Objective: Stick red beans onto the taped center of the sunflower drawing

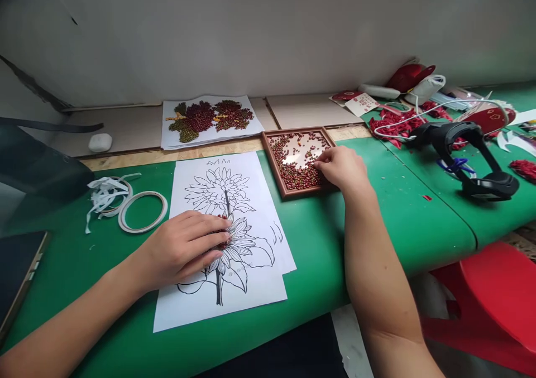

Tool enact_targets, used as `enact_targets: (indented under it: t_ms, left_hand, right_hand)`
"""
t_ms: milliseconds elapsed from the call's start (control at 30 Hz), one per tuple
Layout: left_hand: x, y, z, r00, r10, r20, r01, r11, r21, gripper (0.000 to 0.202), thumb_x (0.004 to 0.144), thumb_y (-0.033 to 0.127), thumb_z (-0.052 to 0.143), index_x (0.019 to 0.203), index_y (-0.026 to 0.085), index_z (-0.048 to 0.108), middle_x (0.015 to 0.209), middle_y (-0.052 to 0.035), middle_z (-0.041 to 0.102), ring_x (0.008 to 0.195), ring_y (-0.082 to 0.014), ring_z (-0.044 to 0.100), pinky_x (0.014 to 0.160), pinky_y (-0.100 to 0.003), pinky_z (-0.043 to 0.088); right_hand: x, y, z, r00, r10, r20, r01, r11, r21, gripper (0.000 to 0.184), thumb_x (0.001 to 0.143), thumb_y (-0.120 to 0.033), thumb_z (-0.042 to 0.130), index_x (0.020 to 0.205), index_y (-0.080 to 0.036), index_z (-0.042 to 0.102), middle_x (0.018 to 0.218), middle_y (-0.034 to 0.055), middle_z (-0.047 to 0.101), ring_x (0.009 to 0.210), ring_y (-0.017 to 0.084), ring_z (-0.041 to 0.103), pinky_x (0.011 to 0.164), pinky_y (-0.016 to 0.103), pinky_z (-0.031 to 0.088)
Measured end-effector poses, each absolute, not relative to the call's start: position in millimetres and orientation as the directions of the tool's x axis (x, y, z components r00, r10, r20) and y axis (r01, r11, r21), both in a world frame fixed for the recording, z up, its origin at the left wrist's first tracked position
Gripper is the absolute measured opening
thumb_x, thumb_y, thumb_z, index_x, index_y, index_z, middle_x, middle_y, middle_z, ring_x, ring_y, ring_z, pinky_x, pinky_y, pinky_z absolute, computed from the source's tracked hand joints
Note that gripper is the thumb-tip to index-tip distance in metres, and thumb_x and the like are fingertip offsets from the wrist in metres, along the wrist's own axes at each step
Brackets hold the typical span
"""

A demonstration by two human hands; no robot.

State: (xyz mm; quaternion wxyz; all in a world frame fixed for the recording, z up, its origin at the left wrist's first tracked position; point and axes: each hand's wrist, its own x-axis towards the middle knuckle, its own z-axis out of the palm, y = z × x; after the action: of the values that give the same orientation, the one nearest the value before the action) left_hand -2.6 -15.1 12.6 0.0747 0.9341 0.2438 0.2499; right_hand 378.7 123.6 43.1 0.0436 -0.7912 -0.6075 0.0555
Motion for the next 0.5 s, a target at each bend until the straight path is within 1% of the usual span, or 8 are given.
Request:
enact_targets:
  t_ms: [100, 167, 200, 267, 333, 400, 467, 500]
  left_hand:
    - [-3, -15, 12, 0.728, 0.505, 0.464, 0.421, -0.863, 0.28, 0.018, 0.102, 0.021, 0.062, 0.118, 0.016, 0.069, 0.123, -0.0076, 0.076, 0.111, -0.0226, 0.072, 0.089, -0.039, 0.056]
    - [-2, -15, 11, 0.741, 0.512, 0.434, 0.427, -0.858, 0.284, 0.019, 0.102, 0.022, 0.061, 0.118, 0.017, 0.069, 0.123, -0.0069, 0.075, 0.113, -0.0234, 0.071, 0.091, -0.04, 0.056]
    - [-2, -15, 11, 0.751, 0.515, 0.414, 0.43, -0.857, 0.286, 0.019, 0.102, 0.023, 0.061, 0.118, 0.018, 0.069, 0.124, -0.0065, 0.075, 0.114, -0.0239, 0.07, 0.092, -0.041, 0.056]
    - [-1, -15, 10, 0.762, 0.518, 0.389, 0.432, -0.854, 0.29, 0.019, 0.103, 0.024, 0.06, 0.119, 0.018, 0.069, 0.124, -0.0057, 0.075, 0.116, -0.0245, 0.069, 0.094, -0.042, 0.056]
    - [0, -15, 9, 0.761, 0.525, 0.381, 0.437, -0.849, 0.298, 0.02, 0.103, 0.025, 0.059, 0.12, 0.018, 0.069, 0.124, -0.0055, 0.075, 0.117, -0.0244, 0.068, 0.094, -0.042, 0.057]
    - [-1, -14, 8, 0.758, 0.533, 0.377, 0.445, -0.844, 0.3, 0.022, 0.104, 0.025, 0.059, 0.122, 0.018, 0.068, 0.125, -0.0059, 0.075, 0.116, -0.0242, 0.068, 0.094, -0.042, 0.057]
    - [-1, -13, 8, 0.752, 0.538, 0.381, 0.452, -0.841, 0.297, 0.022, 0.104, 0.023, 0.059, 0.123, 0.017, 0.068, 0.124, -0.006, 0.075, 0.115, -0.0239, 0.068, 0.093, -0.042, 0.057]
    - [-1, -13, 7, 0.748, 0.54, 0.387, 0.454, -0.841, 0.295, 0.022, 0.103, 0.022, 0.059, 0.122, 0.017, 0.068, 0.123, -0.0057, 0.076, 0.114, -0.0237, 0.068, 0.092, -0.042, 0.058]
  right_hand:
    - [375, 126, 39, 0.258, 0.963, 0.076, 0.953, -0.241, -0.184, 0.025, 0.085, -0.038, 0.062, 0.097, -0.024, 0.079, 0.1, 0.0113, 0.077, 0.095, 0.033, 0.067, 0.077, 0.039, 0.045]
    - [368, 127, 37, 0.247, 0.952, 0.182, 0.945, -0.195, -0.263, 0.022, 0.086, -0.034, 0.058, 0.097, -0.023, 0.075, 0.101, 0.0125, 0.076, 0.093, 0.032, 0.067, 0.079, 0.04, 0.046]
    - [362, 126, 35, 0.226, 0.947, 0.229, 0.936, -0.146, -0.32, 0.019, 0.087, -0.032, 0.057, 0.096, -0.023, 0.071, 0.098, 0.0122, 0.076, 0.091, 0.031, 0.066, 0.079, 0.04, 0.045]
    - [345, 121, 33, 0.135, 0.948, 0.288, 0.892, 0.01, -0.452, 0.013, 0.091, -0.031, 0.052, 0.093, -0.025, 0.063, 0.09, 0.0094, 0.073, 0.084, 0.028, 0.065, 0.076, 0.039, 0.045]
    - [323, 109, 32, 0.004, 0.951, 0.31, 0.794, 0.185, -0.579, 0.012, 0.096, -0.032, 0.046, 0.09, -0.026, 0.055, 0.08, 0.0051, 0.068, 0.074, 0.023, 0.06, 0.071, 0.037, 0.044]
    - [301, 96, 32, -0.118, 0.94, 0.32, 0.672, 0.313, -0.671, 0.019, 0.1, -0.035, 0.04, 0.085, -0.026, 0.05, 0.07, 0.0016, 0.058, 0.063, 0.02, 0.052, 0.063, 0.035, 0.039]
    - [288, 86, 33, -0.217, 0.925, 0.311, 0.627, 0.376, -0.682, 0.025, 0.102, -0.036, 0.037, 0.08, -0.026, 0.045, 0.064, -0.0001, 0.051, 0.058, 0.018, 0.045, 0.058, 0.034, 0.034]
    - [285, 84, 33, -0.237, 0.925, 0.298, 0.646, 0.379, -0.662, 0.026, 0.101, -0.034, 0.036, 0.078, -0.026, 0.044, 0.063, -0.0004, 0.049, 0.056, 0.018, 0.043, 0.058, 0.034, 0.032]
